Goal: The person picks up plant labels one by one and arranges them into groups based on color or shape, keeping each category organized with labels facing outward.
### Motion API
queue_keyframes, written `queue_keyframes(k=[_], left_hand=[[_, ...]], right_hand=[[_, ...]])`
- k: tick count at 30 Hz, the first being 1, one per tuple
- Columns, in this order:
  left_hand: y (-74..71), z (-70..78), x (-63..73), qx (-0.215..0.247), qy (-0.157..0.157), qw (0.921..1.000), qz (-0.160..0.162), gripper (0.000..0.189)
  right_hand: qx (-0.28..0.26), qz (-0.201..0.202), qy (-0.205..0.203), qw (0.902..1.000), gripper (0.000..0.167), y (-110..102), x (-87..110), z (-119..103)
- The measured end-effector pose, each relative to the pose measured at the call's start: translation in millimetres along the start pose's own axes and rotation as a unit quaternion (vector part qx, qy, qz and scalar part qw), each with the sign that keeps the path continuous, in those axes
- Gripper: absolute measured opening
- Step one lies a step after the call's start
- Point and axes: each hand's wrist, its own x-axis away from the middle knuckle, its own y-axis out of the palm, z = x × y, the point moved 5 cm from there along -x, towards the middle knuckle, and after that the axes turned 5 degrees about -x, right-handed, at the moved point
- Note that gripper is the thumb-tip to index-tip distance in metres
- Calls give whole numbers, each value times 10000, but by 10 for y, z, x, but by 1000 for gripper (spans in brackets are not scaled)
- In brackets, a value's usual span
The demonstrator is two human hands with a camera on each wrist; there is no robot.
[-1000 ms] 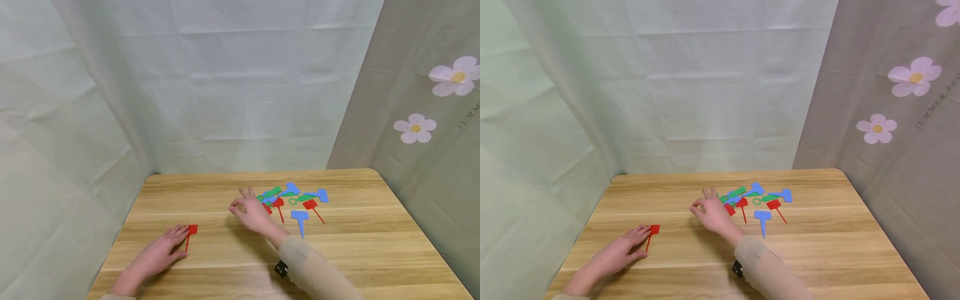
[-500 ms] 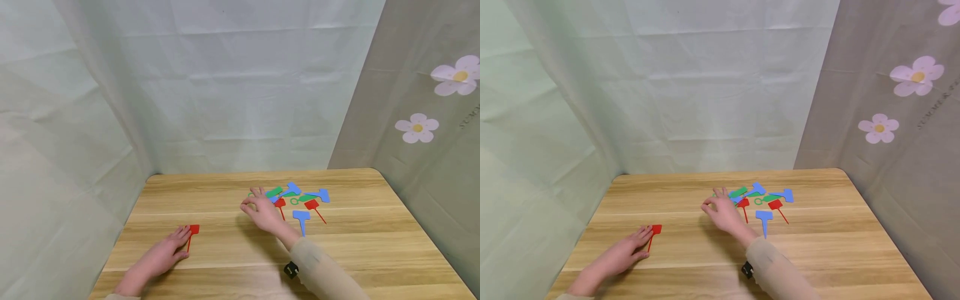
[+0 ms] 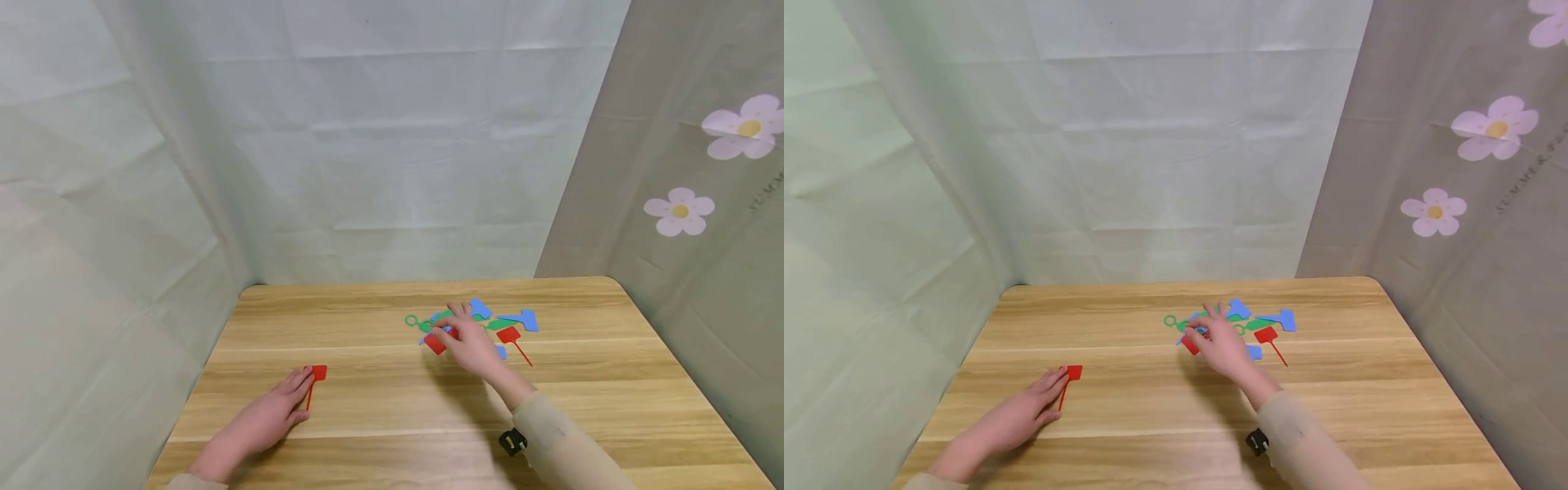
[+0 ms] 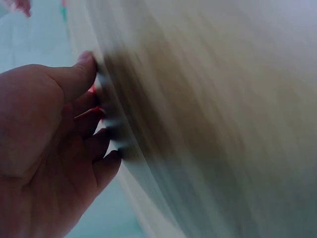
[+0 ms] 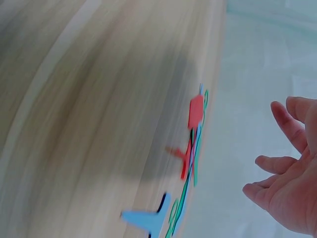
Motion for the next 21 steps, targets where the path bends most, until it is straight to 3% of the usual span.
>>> queue_keyframes(k=[5,12,21], left_hand=[[48,36,11,-297,168,9992,-205,63],[56,60,33,-113,17,9986,-508,64],[21,95,66,-6,75,9993,-368,63]], right_hand=[[131,36,-29,9999,23,-137,83,55],[204,74,-71,9997,24,-282,178,128],[244,215,91,9994,25,-498,300,356]])
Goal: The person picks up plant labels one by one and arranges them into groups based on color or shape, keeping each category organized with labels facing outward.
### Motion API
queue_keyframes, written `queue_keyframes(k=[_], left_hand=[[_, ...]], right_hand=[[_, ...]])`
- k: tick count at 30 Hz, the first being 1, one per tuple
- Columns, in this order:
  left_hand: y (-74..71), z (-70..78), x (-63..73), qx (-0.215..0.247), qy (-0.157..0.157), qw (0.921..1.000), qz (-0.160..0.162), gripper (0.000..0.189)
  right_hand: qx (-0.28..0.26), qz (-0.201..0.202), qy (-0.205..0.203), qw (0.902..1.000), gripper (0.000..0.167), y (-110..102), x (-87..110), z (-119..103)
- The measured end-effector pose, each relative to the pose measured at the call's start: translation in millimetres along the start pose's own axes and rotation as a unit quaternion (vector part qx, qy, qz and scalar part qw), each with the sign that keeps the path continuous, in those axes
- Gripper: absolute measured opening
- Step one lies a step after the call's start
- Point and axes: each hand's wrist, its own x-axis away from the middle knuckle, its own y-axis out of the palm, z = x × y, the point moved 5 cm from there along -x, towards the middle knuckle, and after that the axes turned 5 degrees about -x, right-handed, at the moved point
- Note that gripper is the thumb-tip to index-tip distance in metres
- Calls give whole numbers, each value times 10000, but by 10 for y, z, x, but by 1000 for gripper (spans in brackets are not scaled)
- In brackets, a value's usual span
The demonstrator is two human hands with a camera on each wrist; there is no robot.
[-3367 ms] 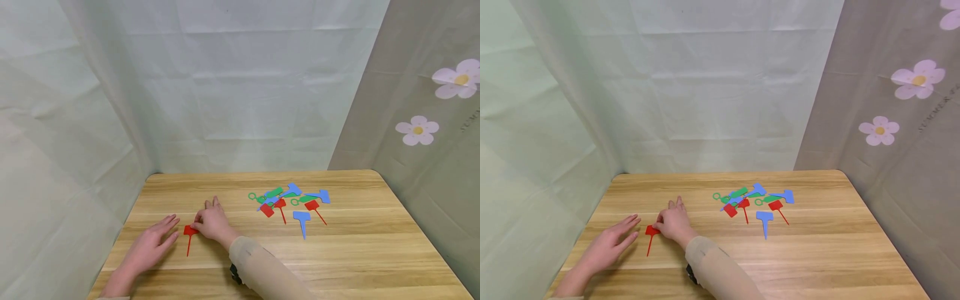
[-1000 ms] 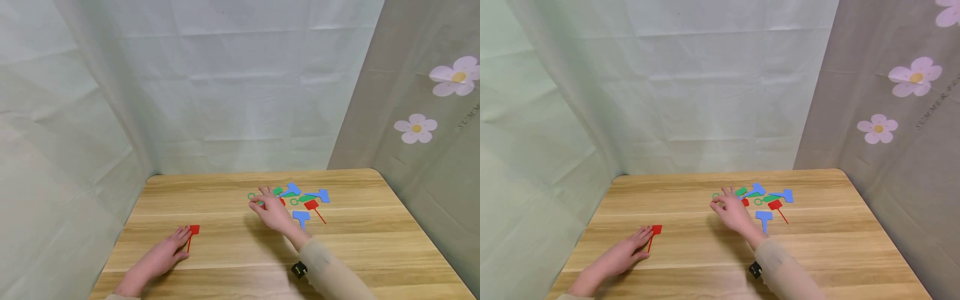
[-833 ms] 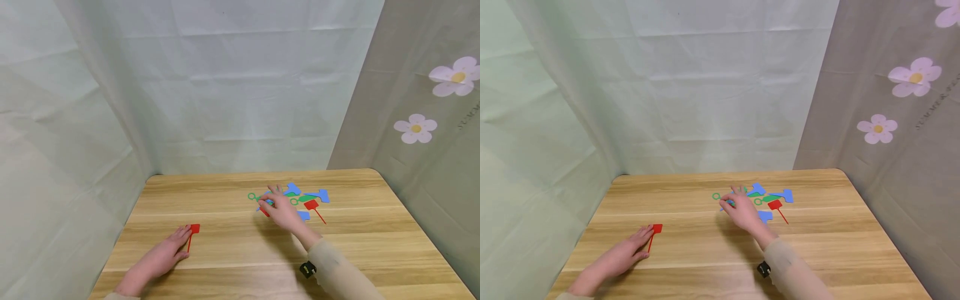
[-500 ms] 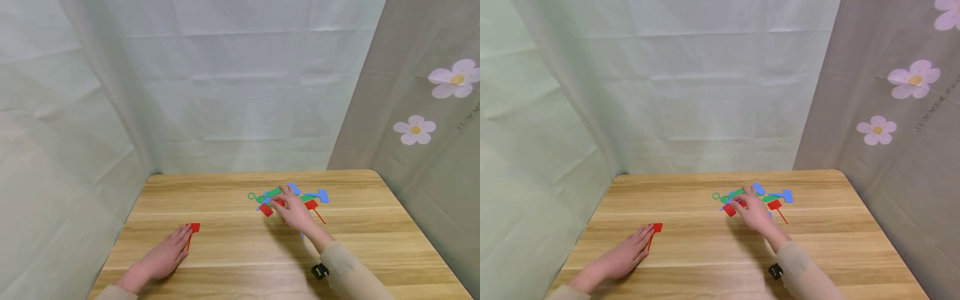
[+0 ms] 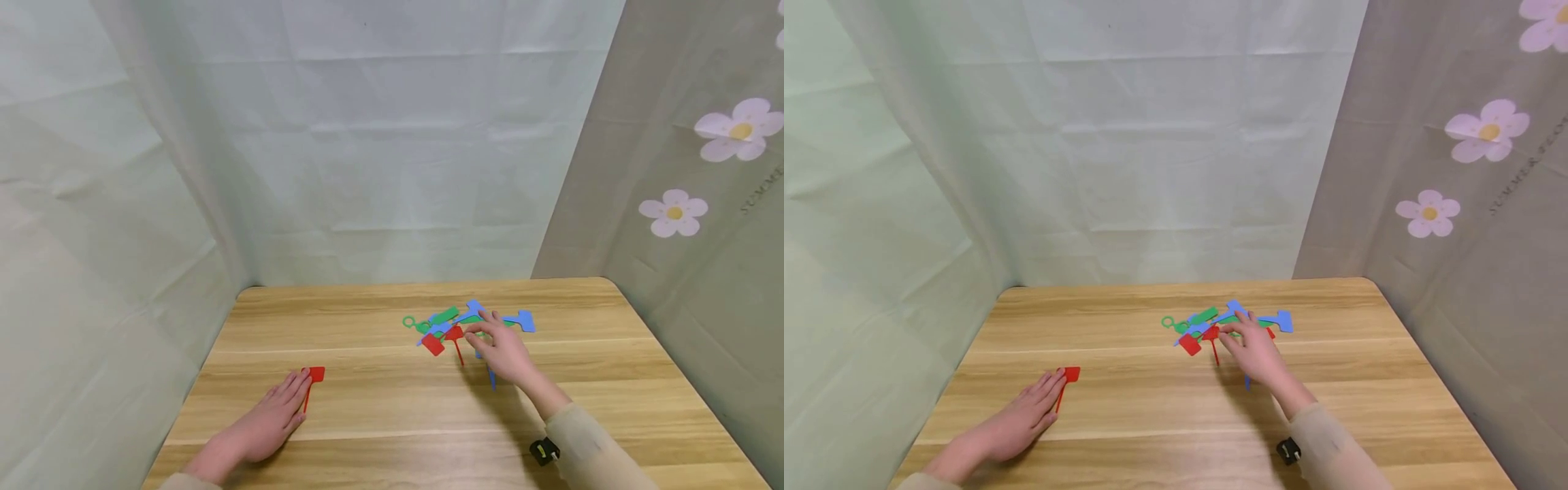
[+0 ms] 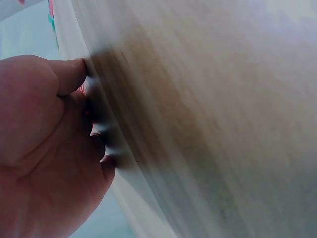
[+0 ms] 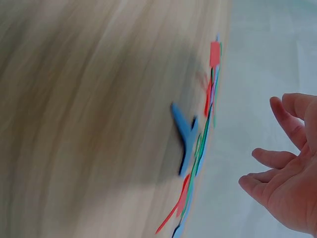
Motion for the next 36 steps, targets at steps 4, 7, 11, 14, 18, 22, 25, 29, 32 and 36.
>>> queue_keyframes(k=[4,7,11,14,18,22,25,29,32,36], left_hand=[[-2,-3,6,53,51,10000,64,63],[8,-15,10,53,27,10000,63,63],[20,-33,22,100,-29,9999,36,63],[21,-42,27,141,-13,9999,67,63],[28,-50,19,83,7,9999,99,63],[26,-45,8,53,-20,9999,101,63],[22,-42,10,90,-75,9999,54,64],[18,-38,13,137,-118,9998,4,65],[15,-38,11,158,-105,9998,-6,64],[10,-35,8,185,-108,9998,-23,64]], right_hand=[[210,136,-52,9997,21,-94,33,126],[282,176,-20,9994,20,-159,53,206],[293,198,30,9994,18,-227,71,296],[279,220,24,9994,17,-264,84,343],[312,220,50,9993,18,-291,108,383],[336,214,89,9992,18,-298,124,407],[318,209,77,9992,17,-296,129,411],[322,210,79,9992,17,-295,125,424],[347,210,98,9991,16,-291,117,442],[421,199,99,9989,16,-276,108,454]])
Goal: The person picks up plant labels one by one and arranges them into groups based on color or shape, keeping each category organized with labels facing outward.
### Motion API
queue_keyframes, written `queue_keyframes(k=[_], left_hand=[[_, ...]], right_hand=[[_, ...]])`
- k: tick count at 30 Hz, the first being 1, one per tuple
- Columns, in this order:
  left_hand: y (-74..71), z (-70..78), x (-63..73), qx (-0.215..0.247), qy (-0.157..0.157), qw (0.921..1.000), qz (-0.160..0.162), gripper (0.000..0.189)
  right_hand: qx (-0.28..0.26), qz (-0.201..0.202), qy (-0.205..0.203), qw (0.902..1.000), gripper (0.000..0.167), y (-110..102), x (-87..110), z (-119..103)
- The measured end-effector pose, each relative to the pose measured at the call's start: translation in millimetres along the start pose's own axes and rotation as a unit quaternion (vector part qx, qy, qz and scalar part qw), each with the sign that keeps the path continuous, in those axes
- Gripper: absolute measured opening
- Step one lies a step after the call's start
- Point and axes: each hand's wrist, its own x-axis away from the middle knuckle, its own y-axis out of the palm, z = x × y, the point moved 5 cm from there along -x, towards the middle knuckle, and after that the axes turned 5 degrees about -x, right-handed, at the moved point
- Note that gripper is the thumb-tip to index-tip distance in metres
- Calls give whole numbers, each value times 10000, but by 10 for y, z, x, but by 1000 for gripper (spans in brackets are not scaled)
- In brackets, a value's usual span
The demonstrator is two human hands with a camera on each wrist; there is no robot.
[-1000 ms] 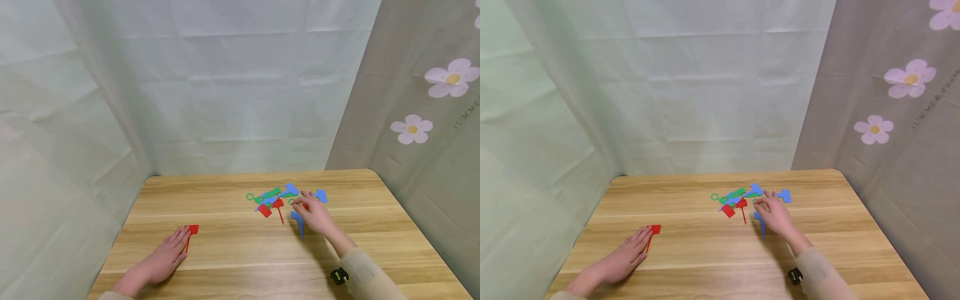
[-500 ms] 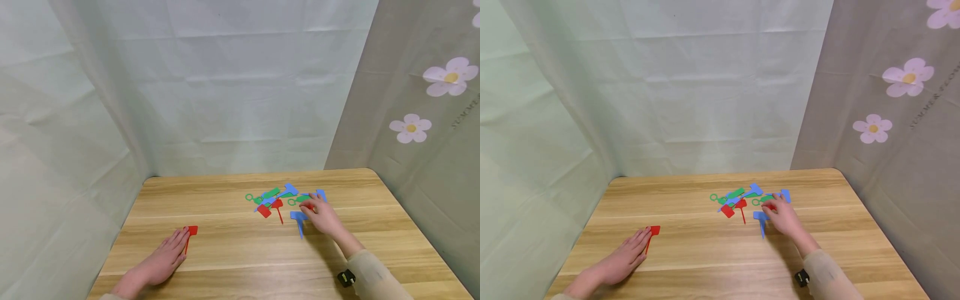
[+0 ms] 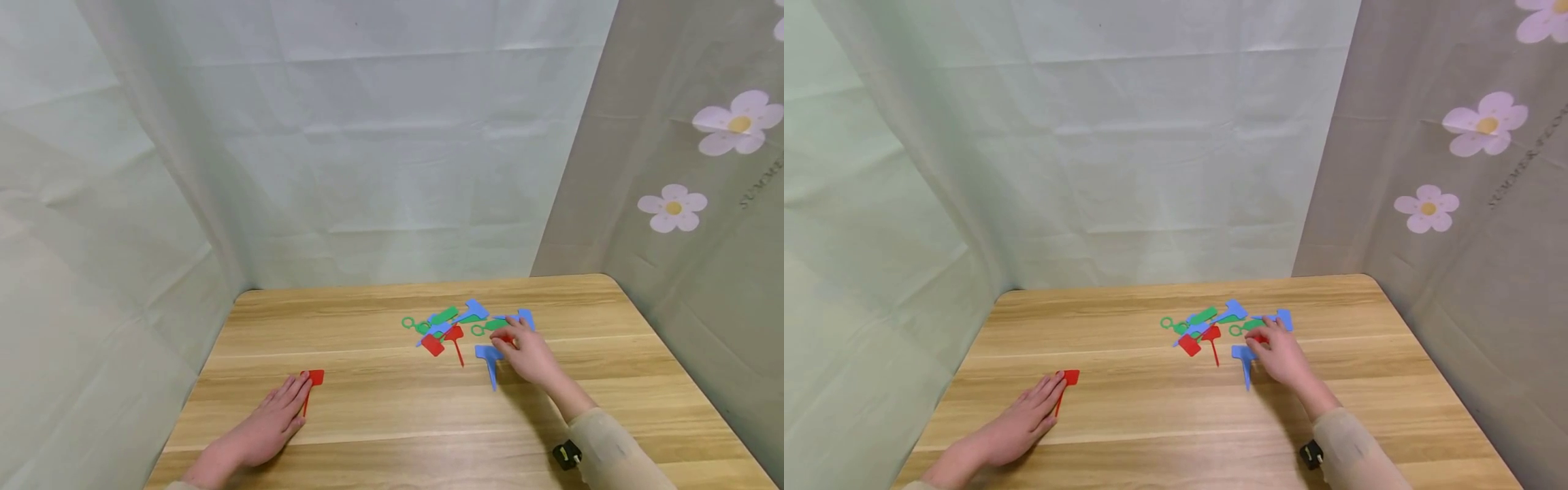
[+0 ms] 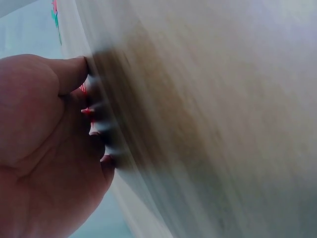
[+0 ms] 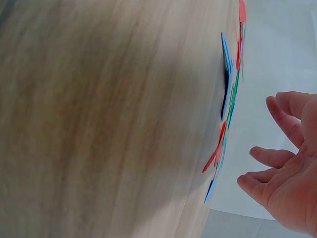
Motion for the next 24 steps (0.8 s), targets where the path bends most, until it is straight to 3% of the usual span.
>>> queue_keyframes(k=[11,24], left_hand=[[17,-8,-6,28,-115,9999,-75,64],[8,16,5,24,50,10000,80,63]], right_hand=[[298,-144,-199,9993,14,81,-27,-84],[691,-476,-576,9948,11,293,-137,-219]])
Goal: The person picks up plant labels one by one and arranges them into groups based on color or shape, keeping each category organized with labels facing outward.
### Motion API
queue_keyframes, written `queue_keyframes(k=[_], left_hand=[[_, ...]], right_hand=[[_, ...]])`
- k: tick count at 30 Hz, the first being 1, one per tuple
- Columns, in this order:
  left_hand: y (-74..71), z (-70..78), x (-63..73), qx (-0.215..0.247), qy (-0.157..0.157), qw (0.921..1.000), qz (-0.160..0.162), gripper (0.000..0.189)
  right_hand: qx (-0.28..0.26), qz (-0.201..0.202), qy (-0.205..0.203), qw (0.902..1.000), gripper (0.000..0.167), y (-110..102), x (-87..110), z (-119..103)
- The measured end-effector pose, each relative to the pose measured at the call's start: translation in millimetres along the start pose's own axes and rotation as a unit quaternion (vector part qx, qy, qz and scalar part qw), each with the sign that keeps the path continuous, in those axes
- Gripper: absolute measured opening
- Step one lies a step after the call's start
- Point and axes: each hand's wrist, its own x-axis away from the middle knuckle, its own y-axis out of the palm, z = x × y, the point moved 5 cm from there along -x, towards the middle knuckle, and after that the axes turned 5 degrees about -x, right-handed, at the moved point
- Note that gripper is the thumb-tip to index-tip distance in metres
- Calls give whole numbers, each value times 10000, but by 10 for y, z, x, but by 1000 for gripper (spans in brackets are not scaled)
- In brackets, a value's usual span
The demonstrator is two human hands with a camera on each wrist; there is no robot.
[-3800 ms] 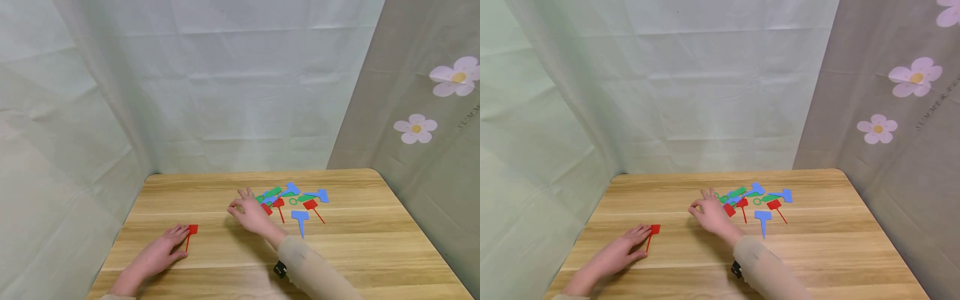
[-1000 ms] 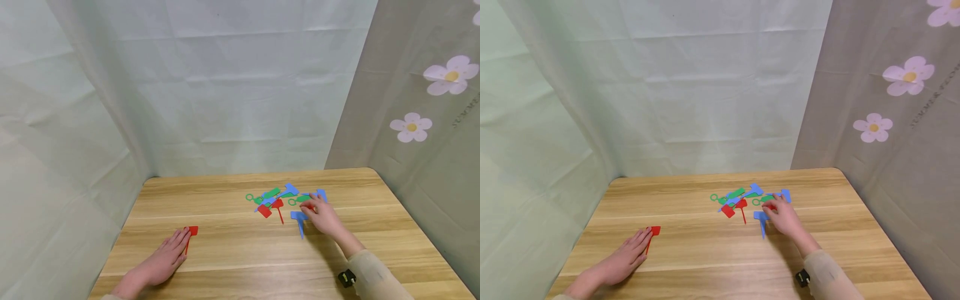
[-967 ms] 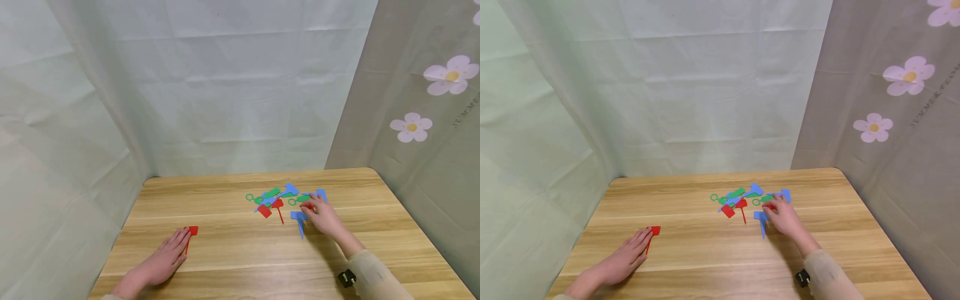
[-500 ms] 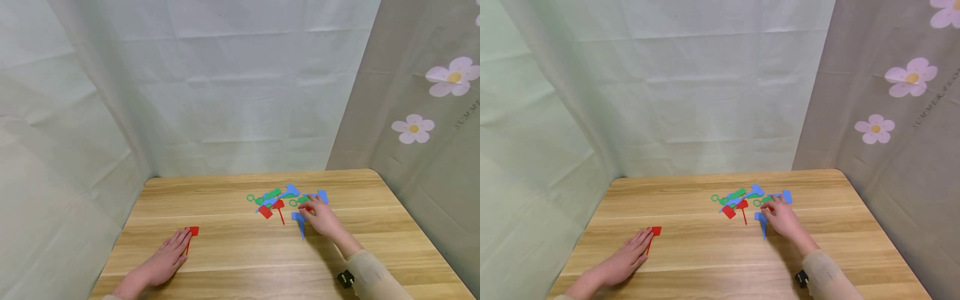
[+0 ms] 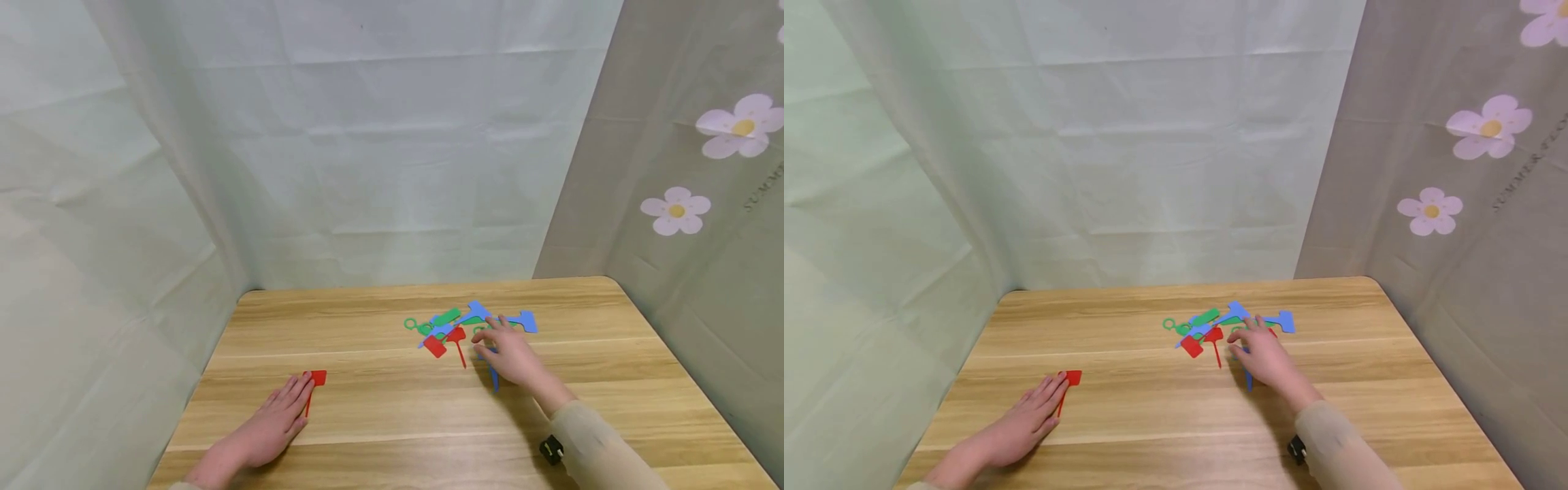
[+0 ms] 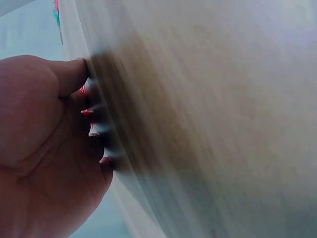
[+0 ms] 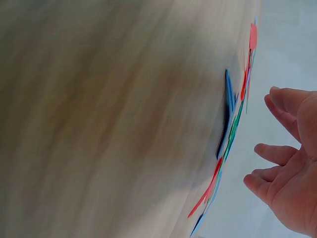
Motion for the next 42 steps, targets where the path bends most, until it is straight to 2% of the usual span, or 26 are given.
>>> queue_keyframes(k=[9,16,23,29,37,42], left_hand=[[29,-26,-5,25,-25,10000,30,63],[39,-37,-2,52,-78,10000,2,64],[31,-30,-2,64,-77,9999,14,64],[34,-25,0,82,-101,9999,-43,64],[32,-16,1,146,-87,9998,-63,64],[32,-24,-5,171,-101,9998,-74,64]], right_hand=[[231,-166,-183,9994,10,148,-156,-149],[709,-265,-446,9961,15,263,-273,-236],[750,-333,-553,9951,20,319,-379,-386],[894,-547,-612,9926,27,412,-470,-462],[1079,-1079,-1155,9815,32,461,-552,-579],[1513,-1305,-1416,9695,37,485,-620,-610]])
